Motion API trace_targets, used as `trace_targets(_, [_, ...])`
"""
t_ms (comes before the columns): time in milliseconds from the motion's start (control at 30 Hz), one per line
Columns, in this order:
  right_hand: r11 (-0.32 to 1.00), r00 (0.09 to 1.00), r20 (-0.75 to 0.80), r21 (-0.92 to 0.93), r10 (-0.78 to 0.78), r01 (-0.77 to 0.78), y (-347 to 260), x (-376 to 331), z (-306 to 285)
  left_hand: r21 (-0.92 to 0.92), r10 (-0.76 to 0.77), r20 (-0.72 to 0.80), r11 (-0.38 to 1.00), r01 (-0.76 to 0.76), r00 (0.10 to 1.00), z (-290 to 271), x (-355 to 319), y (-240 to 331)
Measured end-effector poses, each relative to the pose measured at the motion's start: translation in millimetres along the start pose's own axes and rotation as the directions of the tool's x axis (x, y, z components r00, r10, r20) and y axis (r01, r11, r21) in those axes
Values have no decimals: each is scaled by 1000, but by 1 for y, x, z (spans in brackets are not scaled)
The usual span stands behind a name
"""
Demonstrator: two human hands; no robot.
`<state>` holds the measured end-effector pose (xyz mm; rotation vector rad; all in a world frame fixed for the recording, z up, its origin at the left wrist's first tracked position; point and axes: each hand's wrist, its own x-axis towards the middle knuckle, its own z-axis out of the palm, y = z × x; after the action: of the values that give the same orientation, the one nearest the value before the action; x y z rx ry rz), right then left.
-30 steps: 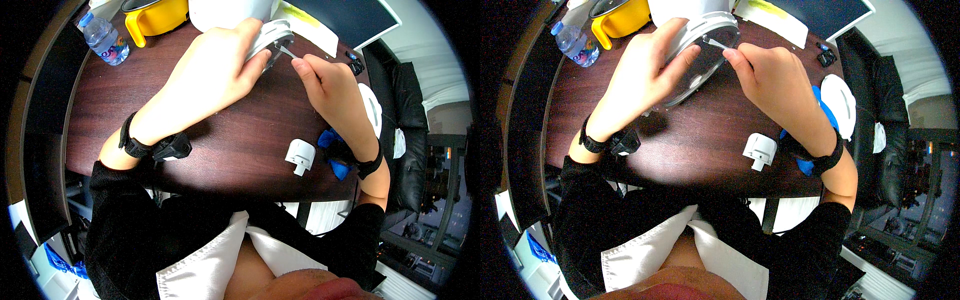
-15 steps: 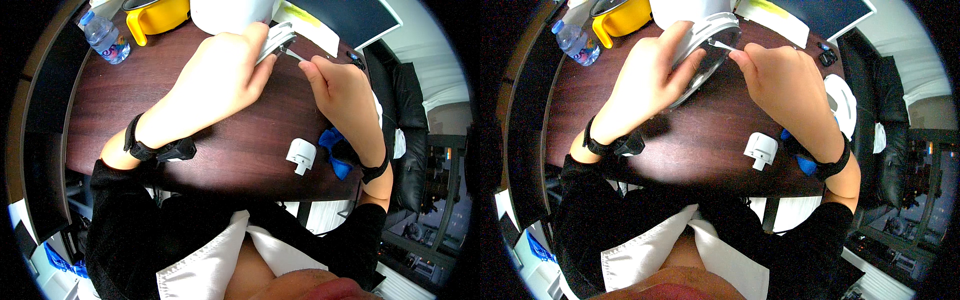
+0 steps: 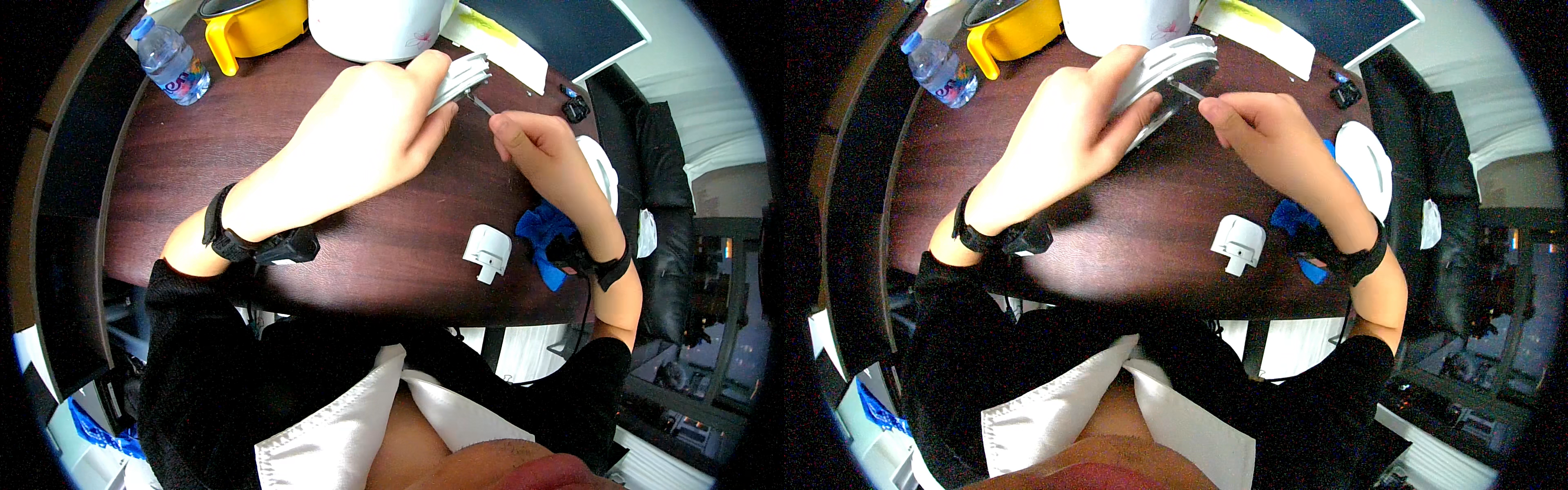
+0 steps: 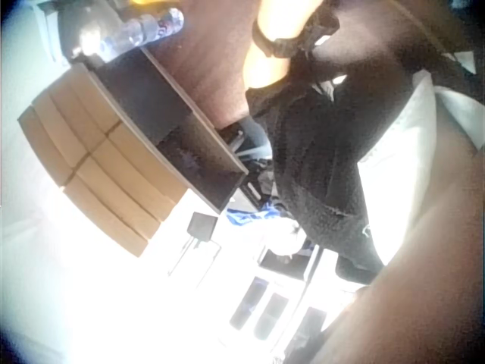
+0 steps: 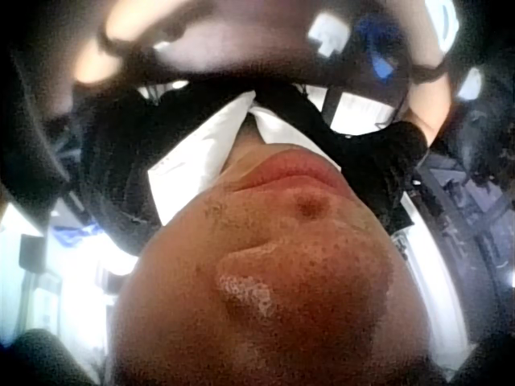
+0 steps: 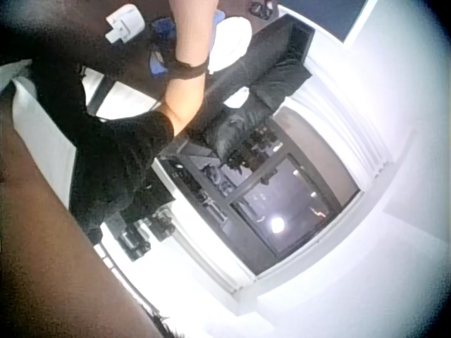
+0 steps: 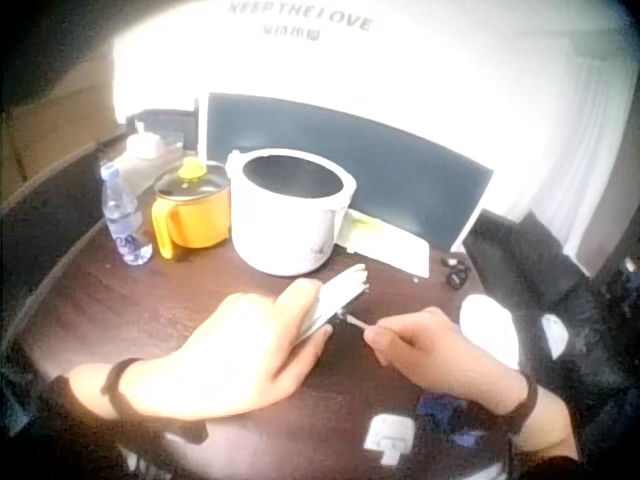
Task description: The person uses a screwdriver to tighten screws on a circular metal component with perforations, likely a part of a kitchen appliance. They rotate the component and repeatedly insert and turn the screwdriver at multiple screw locations around the rim.
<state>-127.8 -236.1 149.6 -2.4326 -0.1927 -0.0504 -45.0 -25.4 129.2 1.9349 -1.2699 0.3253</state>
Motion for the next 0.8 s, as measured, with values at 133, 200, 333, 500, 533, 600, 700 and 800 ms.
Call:
trace_targets(133, [888,961,-199,-453,-192,84,-15,-3,2,-7,-1,-6,1000,1,1000,-4,1,-2])
trace_targets(200, [831,957,-214,-555,-198,48,-19,-3,3,-30,4,-10,1000,-4,1000,-4,1,-3])
trace_targets(333, [843,953,-204,-530,-225,85,-10,1,9,31,13,-35,999,-11,999,-2,-1,-3])
trace_targets(500, [818,893,368,409,259,-405,-7,4,-1,49,35,-38,998,-33,999,-1,-2,-2])
trace_targets(533, [719,856,466,515,223,-467,0,4,-2,51,30,-34,998,-28,999,-1,-2,-1])
trace_targets(600, [554,798,589,624,129,-551,7,6,-1,54,20,-26,998,-18,999,-2,-2,1])
trace_targets(700, [456,763,645,670,33,-586,14,6,1,24,12,-9,1000,-12,1000,-2,-2,1])
trace_targets(800, [563,827,554,654,97,-505,15,6,6,14,4,-10,1000,-4,1000,-1,-3,-2])
